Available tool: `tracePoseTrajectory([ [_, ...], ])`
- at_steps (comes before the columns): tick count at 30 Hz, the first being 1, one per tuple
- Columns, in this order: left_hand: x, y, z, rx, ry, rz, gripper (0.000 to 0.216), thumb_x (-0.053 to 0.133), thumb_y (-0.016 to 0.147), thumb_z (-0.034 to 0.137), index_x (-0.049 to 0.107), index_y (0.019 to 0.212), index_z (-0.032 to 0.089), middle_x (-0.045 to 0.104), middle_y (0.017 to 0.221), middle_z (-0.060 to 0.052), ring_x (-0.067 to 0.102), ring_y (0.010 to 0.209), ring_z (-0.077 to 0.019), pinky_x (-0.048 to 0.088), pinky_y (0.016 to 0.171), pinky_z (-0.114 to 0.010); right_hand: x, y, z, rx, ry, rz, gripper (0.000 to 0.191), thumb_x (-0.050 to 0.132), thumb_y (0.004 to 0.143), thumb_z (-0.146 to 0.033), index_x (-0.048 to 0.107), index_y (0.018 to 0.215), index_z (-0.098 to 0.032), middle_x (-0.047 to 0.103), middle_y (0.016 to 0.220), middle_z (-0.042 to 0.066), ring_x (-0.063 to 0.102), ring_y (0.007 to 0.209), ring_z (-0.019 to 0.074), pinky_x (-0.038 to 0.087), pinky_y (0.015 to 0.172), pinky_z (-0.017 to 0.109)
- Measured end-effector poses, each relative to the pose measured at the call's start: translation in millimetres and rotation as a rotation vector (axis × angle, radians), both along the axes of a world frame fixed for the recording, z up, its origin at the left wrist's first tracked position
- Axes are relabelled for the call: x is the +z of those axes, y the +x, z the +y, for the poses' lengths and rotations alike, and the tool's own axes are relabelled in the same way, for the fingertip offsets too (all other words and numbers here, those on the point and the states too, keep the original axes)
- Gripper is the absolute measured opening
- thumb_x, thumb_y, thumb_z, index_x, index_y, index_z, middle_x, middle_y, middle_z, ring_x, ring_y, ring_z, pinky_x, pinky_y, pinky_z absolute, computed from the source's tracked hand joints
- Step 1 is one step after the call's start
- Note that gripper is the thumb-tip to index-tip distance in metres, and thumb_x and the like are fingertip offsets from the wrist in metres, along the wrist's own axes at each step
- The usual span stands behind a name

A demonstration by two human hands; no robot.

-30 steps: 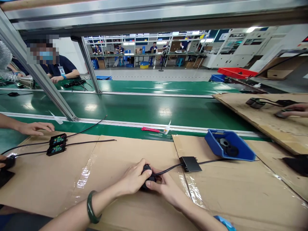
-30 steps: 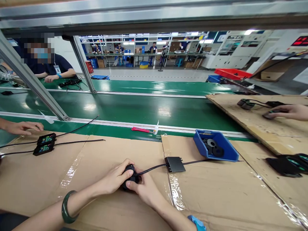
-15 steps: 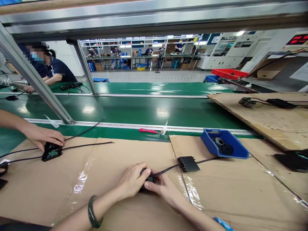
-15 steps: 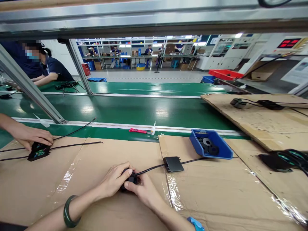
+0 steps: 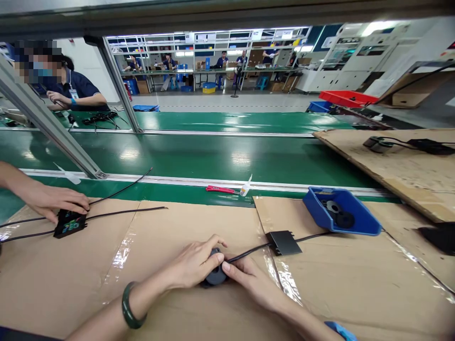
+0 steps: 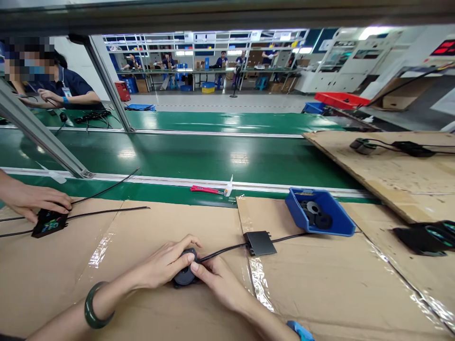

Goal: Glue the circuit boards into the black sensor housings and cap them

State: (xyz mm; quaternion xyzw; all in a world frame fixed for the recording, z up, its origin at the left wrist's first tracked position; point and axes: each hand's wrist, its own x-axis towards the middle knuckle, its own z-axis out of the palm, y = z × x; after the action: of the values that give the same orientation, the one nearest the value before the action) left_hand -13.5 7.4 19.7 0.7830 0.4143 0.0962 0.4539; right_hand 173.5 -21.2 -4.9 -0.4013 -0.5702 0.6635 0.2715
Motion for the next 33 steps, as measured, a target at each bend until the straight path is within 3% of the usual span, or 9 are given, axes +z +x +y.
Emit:
tracePoseTrajectory([
  [2,0.1,-0.4,0.6,-0.011,0.01,0.012,0.03,0.033,0.097,0.037,0.047,0.123,0.029,0.066,0.109,-0.004,0.061,0.102,-0.0249,0.044,0.09,-0.037,-2.5,0.1,2.1,-0.01,-0.021,-0.031,0.056,0.053,0.082,-0.068,0.067,0.07,-0.016,0.059,0.063,0.001,0.052,0.063,0.0166,0.046,0.069,0.031],
  [4,0.5,-0.8,0.7,-0.014,0.012,0.014,0.031,0.033,0.097,0.037,0.047,0.124,0.029,0.066,0.109,-0.004,0.061,0.101,-0.025,0.044,0.09,-0.037,-2.6,1.4,3.9,-0.009,-0.046,-0.044,0.059,0.053,0.08,-0.07,0.065,0.063,-0.015,0.055,0.058,0.0,0.048,0.058,0.0147,0.044,0.064,0.03],
  [8,2.0,-0.6,-0.7,0.007,-0.02,-0.001,0.032,0.031,0.098,0.039,0.045,0.125,0.029,0.066,0.113,-0.004,0.06,0.104,-0.0245,0.043,0.091,-0.036,0.3,2.5,1.4,0.035,-0.101,0.046,0.051,0.061,0.079,-0.064,0.071,0.095,-0.017,0.067,0.08,0.003,0.061,0.082,0.0217,0.047,0.082,0.035],
  [12,3.2,-0.5,-1.4,0.012,-0.038,0.001,0.029,0.033,0.098,0.037,0.044,0.123,0.028,0.066,0.116,-0.003,0.06,0.107,-0.0242,0.042,0.092,-0.036,-2.9,-5.6,-8.5,-0.068,-0.099,0.069,0.059,0.069,0.075,-0.055,0.062,0.12,-0.018,0.067,0.108,0.009,0.061,0.102,0.0269,0.046,0.093,0.041],
  [16,4.5,-0.8,1.1,-0.019,-0.044,0.006,0.026,0.037,0.096,0.036,0.049,0.118,0.026,0.065,0.117,-0.004,0.059,0.108,-0.0242,0.043,0.092,-0.035,-6.2,-15.0,-12.8,-0.153,-0.093,-0.004,0.059,0.07,0.07,-0.053,0.064,0.117,-0.018,0.063,0.12,0.012,0.056,0.111,0.0314,0.044,0.098,0.046],
  [19,4.6,1.1,1.5,-0.024,-0.065,-0.015,0.023,0.04,0.094,0.032,0.052,0.112,0.026,0.065,0.118,-0.003,0.06,0.108,-0.0233,0.044,0.091,-0.033,-4.5,-18.3,-12.3,-0.181,-0.111,-0.008,0.054,0.072,0.066,-0.05,0.066,0.11,-0.018,0.065,0.117,0.012,0.057,0.11,0.0325,0.044,0.098,0.047],
  [26,-4.1,9.0,-10.3,0.174,-0.044,0.036,0.029,0.034,0.096,0.042,0.049,0.116,0.026,0.066,0.112,-0.004,0.061,0.103,-0.0246,0.044,0.09,-0.037,-0.3,-18.6,-10.2,-0.22,-0.137,0.027,0.048,0.075,0.064,-0.046,0.068,0.101,-0.016,0.07,0.106,0.012,0.059,0.109,0.0337,0.045,0.096,0.047],
  [33,-7.0,-10.2,7.2,0.2,-0.385,-0.249,0.035,0.031,0.096,0.039,0.054,0.114,0.02,0.062,0.114,-0.006,0.055,0.108,-0.0203,0.041,0.097,-0.035,1.2,-11.3,-8.0,-0.142,-0.221,0.029,0.051,0.075,0.068,-0.047,0.066,0.109,-0.017,0.07,0.109,0.009,0.062,0.105,0.0302,0.045,0.097,0.046],
])
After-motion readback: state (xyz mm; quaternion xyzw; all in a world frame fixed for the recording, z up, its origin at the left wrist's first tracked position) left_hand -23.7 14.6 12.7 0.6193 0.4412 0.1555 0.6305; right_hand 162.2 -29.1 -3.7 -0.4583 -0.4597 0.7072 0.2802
